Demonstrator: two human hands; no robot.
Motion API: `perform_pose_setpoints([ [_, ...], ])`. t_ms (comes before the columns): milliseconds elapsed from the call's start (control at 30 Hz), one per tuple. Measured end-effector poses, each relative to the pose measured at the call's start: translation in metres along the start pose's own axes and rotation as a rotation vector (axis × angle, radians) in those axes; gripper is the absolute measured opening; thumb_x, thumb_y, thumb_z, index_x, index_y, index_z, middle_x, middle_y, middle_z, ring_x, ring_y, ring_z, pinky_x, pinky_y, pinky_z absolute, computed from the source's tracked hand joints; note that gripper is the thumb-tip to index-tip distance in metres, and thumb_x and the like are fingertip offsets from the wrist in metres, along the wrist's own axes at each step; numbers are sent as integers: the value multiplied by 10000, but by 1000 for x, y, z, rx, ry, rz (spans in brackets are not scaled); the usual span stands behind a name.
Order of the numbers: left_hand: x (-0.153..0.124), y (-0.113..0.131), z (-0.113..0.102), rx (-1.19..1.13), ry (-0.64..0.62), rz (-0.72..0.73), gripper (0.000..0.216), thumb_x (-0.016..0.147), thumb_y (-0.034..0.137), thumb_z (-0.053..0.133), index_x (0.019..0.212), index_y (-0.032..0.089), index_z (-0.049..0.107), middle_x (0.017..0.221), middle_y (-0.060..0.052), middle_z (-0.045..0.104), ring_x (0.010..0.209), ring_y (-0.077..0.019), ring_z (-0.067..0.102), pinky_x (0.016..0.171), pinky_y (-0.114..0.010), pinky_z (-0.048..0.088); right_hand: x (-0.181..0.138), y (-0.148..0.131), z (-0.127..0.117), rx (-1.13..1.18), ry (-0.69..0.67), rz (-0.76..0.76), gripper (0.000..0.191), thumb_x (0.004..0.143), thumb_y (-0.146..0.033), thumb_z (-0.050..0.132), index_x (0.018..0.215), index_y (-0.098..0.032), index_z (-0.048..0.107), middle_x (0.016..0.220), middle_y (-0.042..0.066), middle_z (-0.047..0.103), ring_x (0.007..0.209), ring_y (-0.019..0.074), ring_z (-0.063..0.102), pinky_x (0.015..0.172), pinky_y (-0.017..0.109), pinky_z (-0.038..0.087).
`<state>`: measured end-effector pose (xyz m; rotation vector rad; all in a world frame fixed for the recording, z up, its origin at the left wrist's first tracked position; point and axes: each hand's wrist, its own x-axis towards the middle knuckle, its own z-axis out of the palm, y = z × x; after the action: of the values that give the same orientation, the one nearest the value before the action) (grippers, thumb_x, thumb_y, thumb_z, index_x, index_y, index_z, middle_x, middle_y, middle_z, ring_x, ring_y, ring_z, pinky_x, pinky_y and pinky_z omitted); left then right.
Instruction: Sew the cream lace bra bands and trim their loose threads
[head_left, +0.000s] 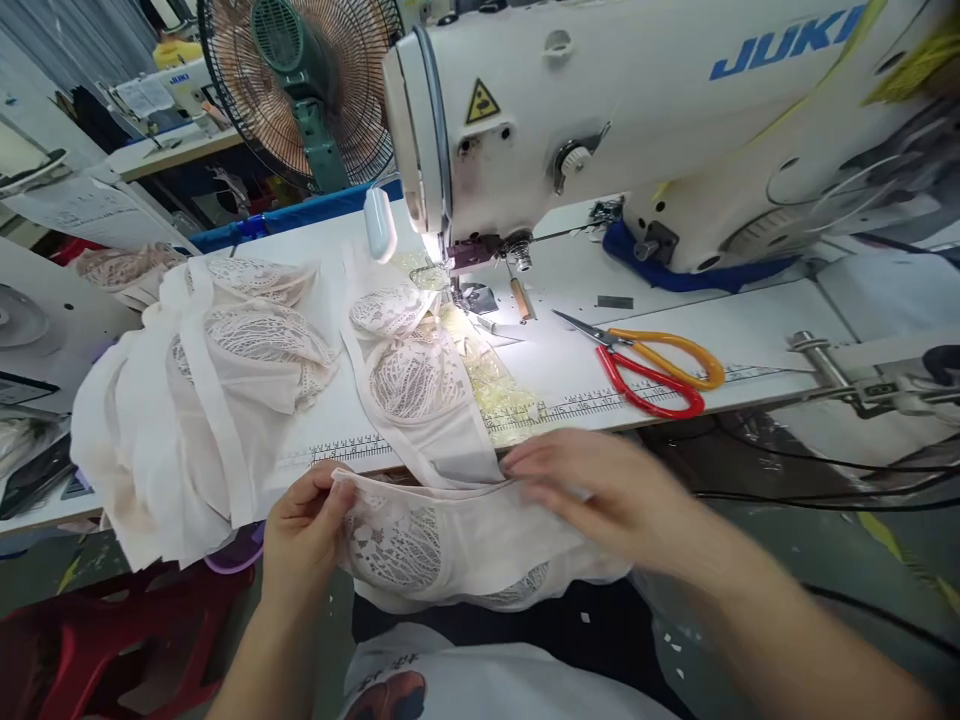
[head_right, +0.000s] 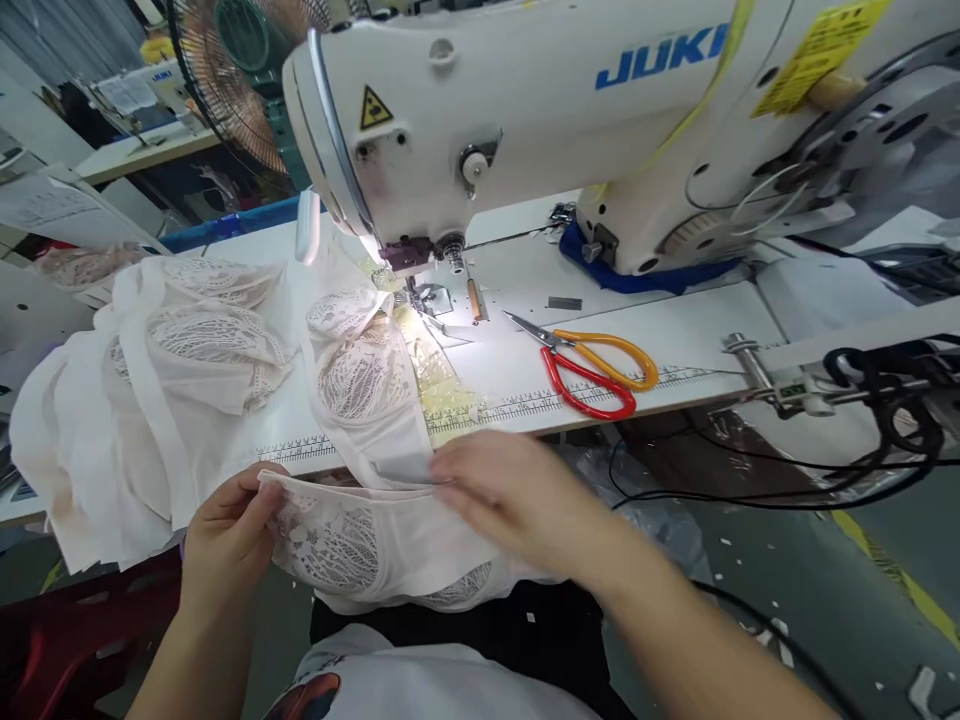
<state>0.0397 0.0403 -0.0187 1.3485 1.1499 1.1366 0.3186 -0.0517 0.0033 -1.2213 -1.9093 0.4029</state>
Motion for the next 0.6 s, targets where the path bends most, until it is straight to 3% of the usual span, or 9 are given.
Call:
perform_pose_setpoints([
  [67, -3, 3, 3, -18, 19, 40, 195, 641, 332, 782, 610, 188, 654, 697, -13, 611, 678, -143, 536, 595, -232, 438, 9, -10, 35, 53, -5, -39, 211, 870, -245, 570, 1074, -201, 595, 1030, 96, 686, 956, 213, 624, 820, 338, 519],
  [167, -9, 8, 5, -50, 29, 89, 189, 622, 335, 795, 620, 199, 664, 691, -15, 616, 682, -151, 543, 592, -241, 446, 18, -11, 80, 39, 23, -30, 261, 833, -318, 616, 1036, -155, 604, 962, 128, 684, 882, 246, 620, 754, 377, 520],
  [267, -14, 11, 2, -40, 6, 127, 152, 651, 312, 780, 636, 207, 672, 697, -17, 622, 673, -147, 542, 580, -238, 441, 16, -9, 107, -7, 52, -7, 216, 840, -324, 596, 961, -149, 629, 865, 120, 686, 771, 242, 620, 666, 366, 509],
  [400, -18, 13, -4, -22, 7, 171, 130, 670, 293, 767, 639, 207, 675, 694, -22, 621, 646, -146, 540, 545, -236, 428, 6, -12, 113, 29, 92, -13, 211, 893, -323, 522, 873, -153, 645, 733, 87, 672, 679, 212, 609, 593, 315, 478],
  [600, -24, 18, -11, 15, -39, 169, 143, 665, 301, 757, 607, 196, 678, 673, -32, 609, 610, -150, 536, 488, -234, 404, -3, -28, 102, 102, -20, -16, 297, 925, -378, 463, 783, -179, 632, 661, 61, 646, 616, 186, 593, 556, 282, 456],
])
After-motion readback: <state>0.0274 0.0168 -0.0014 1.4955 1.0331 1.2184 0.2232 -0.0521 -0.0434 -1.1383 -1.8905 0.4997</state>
